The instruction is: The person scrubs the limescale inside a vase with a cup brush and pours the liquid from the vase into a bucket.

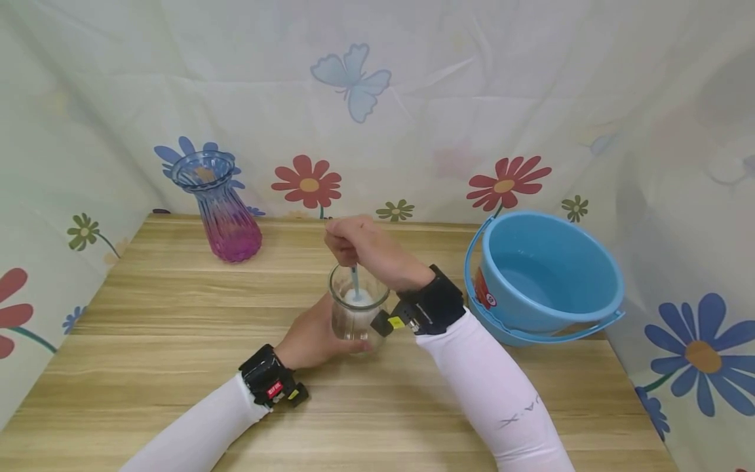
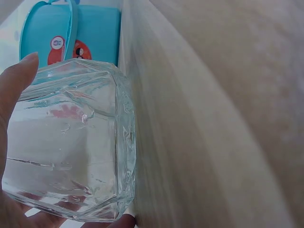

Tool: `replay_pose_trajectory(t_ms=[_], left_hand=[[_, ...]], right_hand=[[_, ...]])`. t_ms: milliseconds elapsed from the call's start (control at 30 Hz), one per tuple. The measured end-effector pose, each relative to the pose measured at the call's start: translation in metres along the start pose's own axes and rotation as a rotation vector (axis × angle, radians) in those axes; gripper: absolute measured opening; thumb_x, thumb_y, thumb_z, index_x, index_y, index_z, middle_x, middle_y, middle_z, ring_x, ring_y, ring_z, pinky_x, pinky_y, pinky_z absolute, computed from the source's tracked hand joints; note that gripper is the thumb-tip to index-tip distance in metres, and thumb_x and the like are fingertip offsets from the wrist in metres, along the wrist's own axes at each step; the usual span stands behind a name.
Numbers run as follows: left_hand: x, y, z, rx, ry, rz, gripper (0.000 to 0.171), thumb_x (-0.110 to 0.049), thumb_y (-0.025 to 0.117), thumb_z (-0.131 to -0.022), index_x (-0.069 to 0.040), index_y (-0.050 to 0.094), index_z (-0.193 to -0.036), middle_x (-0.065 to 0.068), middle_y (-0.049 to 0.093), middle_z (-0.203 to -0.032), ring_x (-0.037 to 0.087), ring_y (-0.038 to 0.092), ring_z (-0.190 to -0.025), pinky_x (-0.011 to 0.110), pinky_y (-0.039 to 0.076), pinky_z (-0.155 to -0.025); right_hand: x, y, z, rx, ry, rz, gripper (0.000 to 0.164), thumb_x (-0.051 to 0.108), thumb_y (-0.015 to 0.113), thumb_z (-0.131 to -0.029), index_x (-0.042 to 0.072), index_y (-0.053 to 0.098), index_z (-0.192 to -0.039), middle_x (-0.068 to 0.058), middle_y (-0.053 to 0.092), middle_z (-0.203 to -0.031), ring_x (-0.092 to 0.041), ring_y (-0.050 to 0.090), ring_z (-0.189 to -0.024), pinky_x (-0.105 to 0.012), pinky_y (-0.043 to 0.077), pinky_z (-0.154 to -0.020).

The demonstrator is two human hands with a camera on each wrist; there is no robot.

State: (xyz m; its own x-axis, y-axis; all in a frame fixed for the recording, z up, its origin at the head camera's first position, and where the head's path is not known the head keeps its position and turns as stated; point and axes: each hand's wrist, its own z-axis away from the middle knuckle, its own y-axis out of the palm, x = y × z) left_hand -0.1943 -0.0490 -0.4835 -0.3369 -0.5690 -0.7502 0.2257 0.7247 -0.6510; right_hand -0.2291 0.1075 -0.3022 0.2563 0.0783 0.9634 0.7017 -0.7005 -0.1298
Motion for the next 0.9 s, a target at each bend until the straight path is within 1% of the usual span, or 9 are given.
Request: replay_pose_trajectory(t_ms=[133, 267, 433, 533, 633, 733, 900], left_hand=[[0.0, 0.0, 0.0, 0.0, -0.019, 0.006, 0.104, -0.077, 0.075, -0.058, -0.032, 0.029, -0.14, -0.011, 0.054, -0.118, 0.006, 0.052, -0.098, 0.037, 0.05, -0.076], [0.0, 0.0, -0.001, 0.003, -0.027, 0.012, 0.103, -0.076, 0.076, -0.057, -0.033, 0.03, -0.139, -0.012, 0.054, -0.118, 0.006, 0.052, -0.097, 0.036, 0.049, -0.075], [-0.001, 0.0, -0.001, 0.014, -0.025, 0.017, 0.104, -0.074, 0.077, -0.058, -0.031, 0.03, -0.14, -0.011, 0.054, -0.117, 0.007, 0.053, -0.094, 0.034, 0.049, -0.071], [0.0, 0.0, -0.001, 0.017, -0.021, 0.024, 0.101, -0.072, 0.078, -0.059, -0.031, 0.031, -0.139, -0.01, 0.055, -0.113, 0.009, 0.054, -0.089, 0.033, 0.049, -0.066], [0.001, 0.001, -0.001, 0.016, -0.029, 0.032, 0.097, -0.069, 0.079, -0.059, -0.033, 0.032, -0.136, -0.011, 0.056, -0.108, 0.009, 0.054, -0.084, 0.032, 0.048, -0.063], [0.002, 0.001, -0.001, 0.009, -0.024, 0.032, 0.095, -0.068, 0.08, -0.059, -0.033, 0.033, -0.134, -0.011, 0.056, -0.104, 0.009, 0.054, -0.082, 0.032, 0.048, -0.061], [0.003, 0.0, -0.002, 0.007, 0.002, 0.018, 0.099, -0.071, 0.079, -0.059, -0.032, 0.031, -0.136, -0.011, 0.054, -0.108, 0.009, 0.053, -0.084, 0.031, 0.048, -0.061]], right_hand=[[0.012, 0.002, 0.0, -0.018, -0.079, -0.059, 0.042, 0.017, 0.029, -0.104, 0.007, 0.023, -0.064, -0.002, 0.019, -0.062, -0.018, 0.017, -0.053, -0.037, 0.016, -0.056], [0.02, 0.005, 0.0, -0.013, -0.101, -0.076, 0.04, 0.016, 0.028, -0.103, 0.008, 0.023, -0.064, -0.001, 0.02, -0.061, -0.018, 0.018, -0.052, -0.037, 0.014, -0.055], [0.017, 0.008, 0.0, -0.009, -0.076, -0.095, 0.041, 0.016, 0.029, -0.103, 0.009, 0.024, -0.063, -0.001, 0.02, -0.061, -0.019, 0.019, -0.052, -0.036, 0.016, -0.054], [0.009, 0.011, -0.001, -0.007, -0.049, -0.109, 0.041, 0.016, 0.029, -0.103, 0.008, 0.024, -0.064, -0.001, 0.02, -0.061, -0.018, 0.019, -0.052, -0.035, 0.016, -0.055], [0.0, 0.013, -0.001, -0.005, -0.009, -0.117, 0.042, 0.018, 0.031, -0.104, 0.007, 0.024, -0.064, -0.001, 0.021, -0.061, -0.018, 0.019, -0.053, -0.034, 0.017, -0.055], [-0.008, 0.016, -0.001, -0.008, 0.023, -0.11, 0.043, 0.019, 0.033, -0.104, 0.007, 0.025, -0.064, -0.001, 0.021, -0.061, -0.018, 0.021, -0.053, -0.032, 0.019, -0.055], [-0.017, 0.019, -0.001, 0.006, 0.029, -0.092, 0.043, 0.021, 0.035, -0.104, 0.007, 0.026, -0.064, 0.0, 0.021, -0.062, -0.018, 0.021, -0.054, -0.033, 0.021, -0.055]])
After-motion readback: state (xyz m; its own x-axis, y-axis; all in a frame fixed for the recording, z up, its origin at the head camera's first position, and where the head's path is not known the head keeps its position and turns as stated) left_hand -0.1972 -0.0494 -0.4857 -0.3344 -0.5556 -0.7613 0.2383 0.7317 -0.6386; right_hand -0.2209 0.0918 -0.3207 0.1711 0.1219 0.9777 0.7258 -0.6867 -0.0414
